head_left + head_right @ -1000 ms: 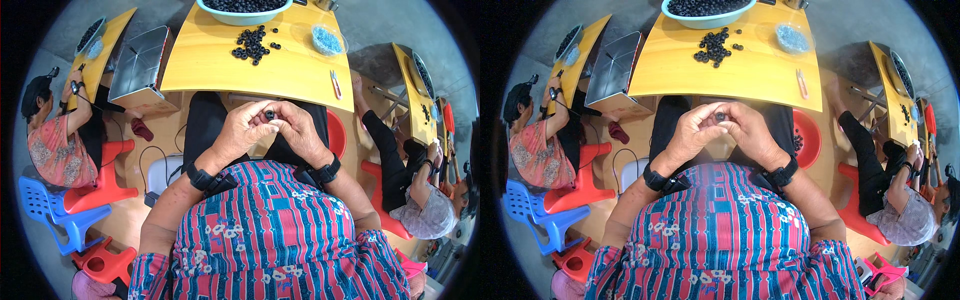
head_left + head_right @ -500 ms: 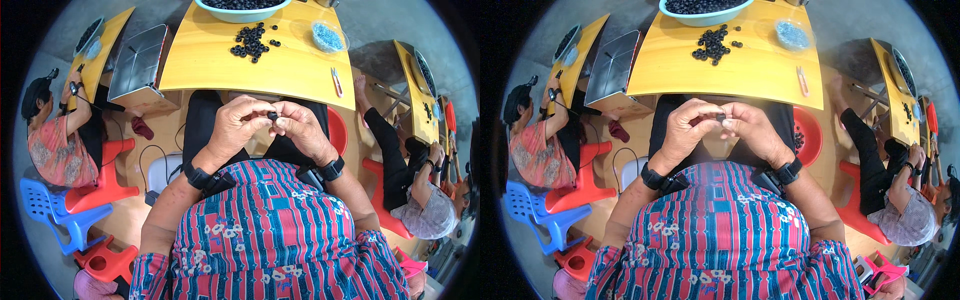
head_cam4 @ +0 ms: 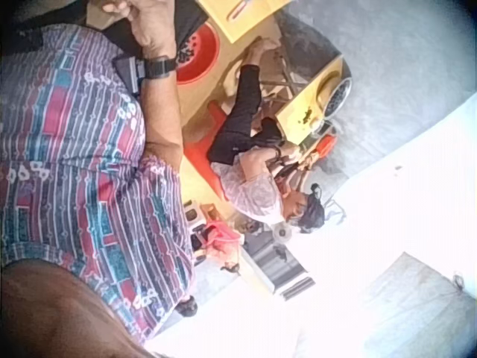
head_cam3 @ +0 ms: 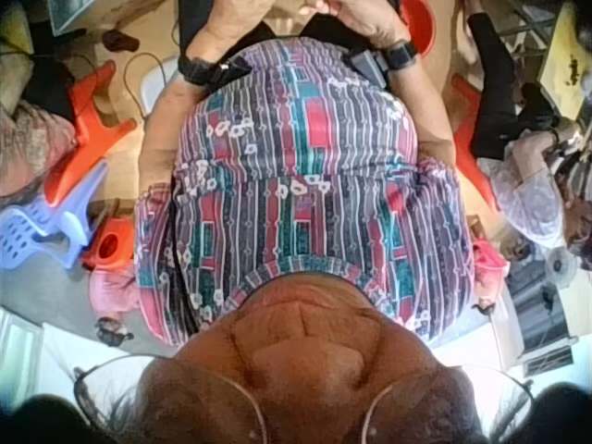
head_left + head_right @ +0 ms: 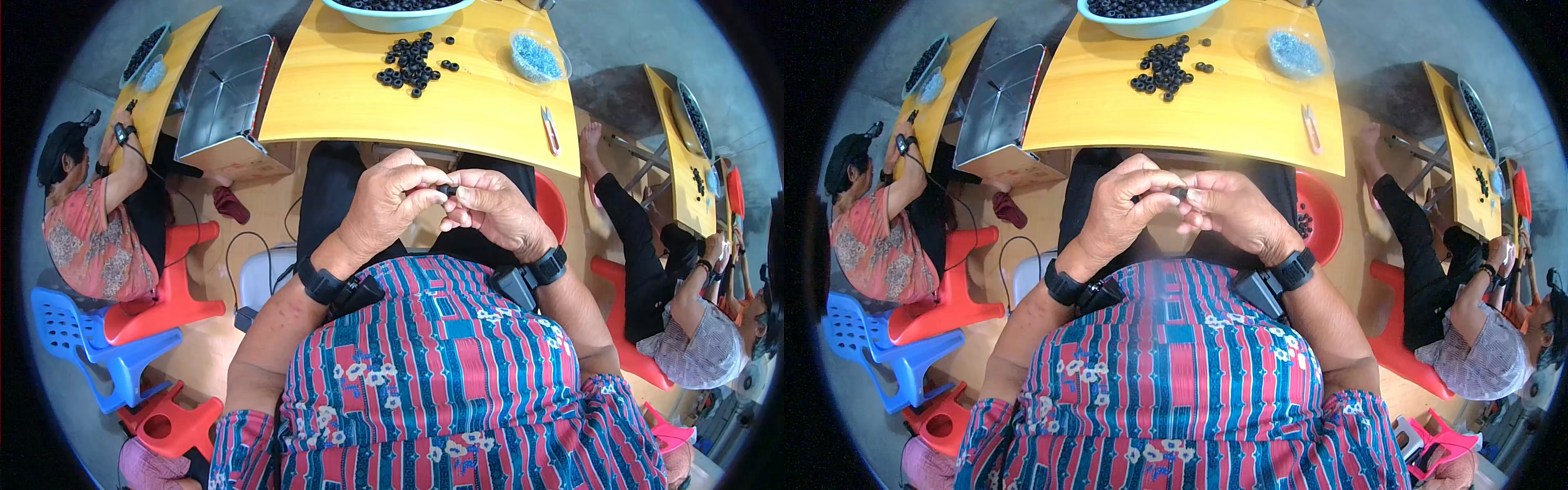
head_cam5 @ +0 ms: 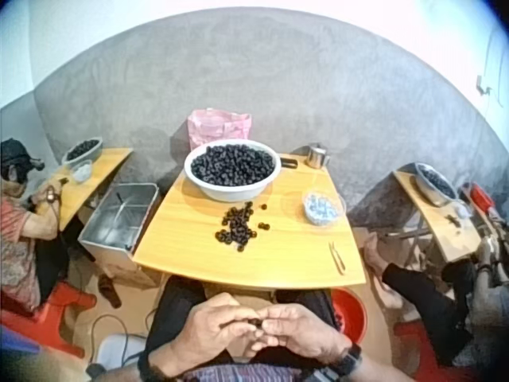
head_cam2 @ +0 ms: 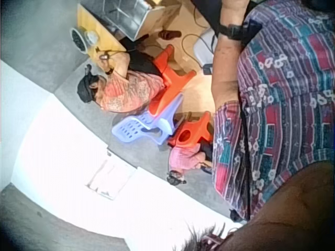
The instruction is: Manual assembly of small black plastic parts and housings at a workshop table.
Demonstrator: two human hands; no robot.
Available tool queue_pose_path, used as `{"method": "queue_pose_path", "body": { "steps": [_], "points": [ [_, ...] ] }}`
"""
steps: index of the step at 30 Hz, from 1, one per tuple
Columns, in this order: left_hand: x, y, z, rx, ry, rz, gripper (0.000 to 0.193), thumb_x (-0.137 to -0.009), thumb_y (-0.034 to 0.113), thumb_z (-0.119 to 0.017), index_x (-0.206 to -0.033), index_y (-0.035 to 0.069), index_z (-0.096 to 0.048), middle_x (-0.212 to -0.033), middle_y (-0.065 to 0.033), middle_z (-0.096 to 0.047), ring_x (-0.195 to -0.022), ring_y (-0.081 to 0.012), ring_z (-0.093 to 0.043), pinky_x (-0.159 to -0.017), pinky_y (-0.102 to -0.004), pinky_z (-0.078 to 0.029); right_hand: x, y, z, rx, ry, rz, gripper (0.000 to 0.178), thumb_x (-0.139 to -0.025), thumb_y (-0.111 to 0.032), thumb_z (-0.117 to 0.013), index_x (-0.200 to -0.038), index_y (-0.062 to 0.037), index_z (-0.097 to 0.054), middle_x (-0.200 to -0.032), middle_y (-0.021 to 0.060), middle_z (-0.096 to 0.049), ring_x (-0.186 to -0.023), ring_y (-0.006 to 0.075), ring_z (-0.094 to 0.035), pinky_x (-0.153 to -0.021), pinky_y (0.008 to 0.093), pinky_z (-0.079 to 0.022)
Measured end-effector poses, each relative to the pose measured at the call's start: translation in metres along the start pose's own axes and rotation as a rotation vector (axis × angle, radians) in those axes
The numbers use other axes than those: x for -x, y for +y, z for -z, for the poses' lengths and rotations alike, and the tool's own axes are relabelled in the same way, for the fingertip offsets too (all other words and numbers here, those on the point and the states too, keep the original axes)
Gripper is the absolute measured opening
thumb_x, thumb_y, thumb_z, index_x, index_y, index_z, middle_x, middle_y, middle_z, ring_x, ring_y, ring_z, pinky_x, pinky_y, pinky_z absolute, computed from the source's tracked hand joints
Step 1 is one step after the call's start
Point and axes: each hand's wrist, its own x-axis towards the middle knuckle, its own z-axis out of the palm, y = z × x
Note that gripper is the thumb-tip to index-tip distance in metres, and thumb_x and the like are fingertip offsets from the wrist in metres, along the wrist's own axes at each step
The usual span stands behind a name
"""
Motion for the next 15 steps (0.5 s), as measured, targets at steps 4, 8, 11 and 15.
{"method": "queue_pose_path", "body": {
  "steps": [4, 8, 11, 15],
  "points": [
    [0.0012, -0.0015, -0.0017, 0.035, -0.004, 0.017, 0.019, -0.076, 0.006, -0.071, -0.095, 0.004, -0.068, -0.076, -0.0051, -0.057, -0.068, -0.0143, -0.054, -0.062, -0.0257, -0.044, 0.0003, -0.0022, -0.0025, -0.040, 0.016, -0.031, 0.030, -0.091, -0.024, -0.062, -0.102, 0.0034, -0.058, -0.079, -0.0005, -0.053, -0.066, 0.0070, -0.050, -0.079, 0.0329, -0.054],
    [0.0022, -0.0037, -0.0020, 0.033, 0.012, 0.047, 0.017, -0.077, 0.006, -0.070, -0.094, 0.004, -0.069, -0.076, -0.0047, -0.057, -0.068, -0.0137, -0.054, -0.062, -0.0249, -0.044, -0.0017, 0.0004, -0.0014, -0.059, 0.035, -0.041, 0.028, -0.092, -0.024, -0.061, -0.101, 0.0025, -0.058, -0.079, -0.0007, -0.054, -0.066, 0.0068, -0.050, -0.080, 0.0333, -0.054],
    [0.0023, -0.0029, -0.0013, 0.021, 0.019, 0.055, 0.016, -0.077, 0.005, -0.070, -0.094, 0.003, -0.069, -0.076, -0.0045, -0.057, -0.068, -0.0133, -0.054, -0.061, -0.0245, -0.043, -0.0033, 0.0019, -0.0015, -0.068, 0.032, -0.040, 0.027, -0.092, -0.023, -0.060, -0.101, 0.0019, -0.058, -0.079, -0.0008, -0.054, -0.065, 0.0068, -0.050, -0.080, 0.0332, -0.054],
    [0.0021, -0.0038, -0.0014, 0.019, 0.013, 0.082, 0.016, -0.078, 0.006, -0.069, -0.094, 0.004, -0.069, -0.078, -0.0043, -0.057, -0.068, -0.0118, -0.053, -0.062, -0.0243, -0.043, -0.0065, 0.0029, -0.0002, -0.040, 0.029, -0.028, 0.027, -0.093, -0.024, -0.059, -0.102, 0.0020, -0.058, -0.078, -0.0009, -0.054, -0.065, 0.0070, -0.050, -0.080, 0.0332, -0.054]
  ]
}}
